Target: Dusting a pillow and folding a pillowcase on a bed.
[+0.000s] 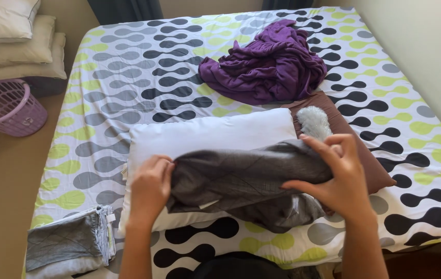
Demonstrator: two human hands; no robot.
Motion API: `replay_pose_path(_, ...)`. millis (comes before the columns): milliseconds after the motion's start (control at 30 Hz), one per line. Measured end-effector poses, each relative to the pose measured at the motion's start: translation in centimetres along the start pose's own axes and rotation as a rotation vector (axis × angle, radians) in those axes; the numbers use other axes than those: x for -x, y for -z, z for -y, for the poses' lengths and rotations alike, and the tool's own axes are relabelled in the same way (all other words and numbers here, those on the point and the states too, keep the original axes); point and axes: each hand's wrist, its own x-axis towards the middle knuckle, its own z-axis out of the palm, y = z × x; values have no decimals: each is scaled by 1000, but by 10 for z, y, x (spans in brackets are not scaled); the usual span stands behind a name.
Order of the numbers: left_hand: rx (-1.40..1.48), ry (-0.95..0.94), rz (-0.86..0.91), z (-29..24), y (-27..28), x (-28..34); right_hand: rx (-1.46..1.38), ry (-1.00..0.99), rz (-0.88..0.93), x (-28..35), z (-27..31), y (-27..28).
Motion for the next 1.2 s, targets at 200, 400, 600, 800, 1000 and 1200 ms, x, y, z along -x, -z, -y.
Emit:
replay_pose_path(200,-43,36,252,7,-70,53,-130,-103,53,39,-26,-63)
replay_pose_path(400,158,-172,289,-59,-99,81,-207,-245,194,56,3,-92)
replay_pose_path(600,282,-112,287,-35,-131,104,-636,-353,198,50,26,-69)
replay_pose_path(800,115,184,328,8,-113,105,-332,-272,166,48,24,-31)
replay_pose_path(1000,146,293,212,67,-97,114,-138,-190,259,50,13,-21)
replay_pose_path(1200,121,459,422,60,-47,100,3,-192,350,59,-15,-27)
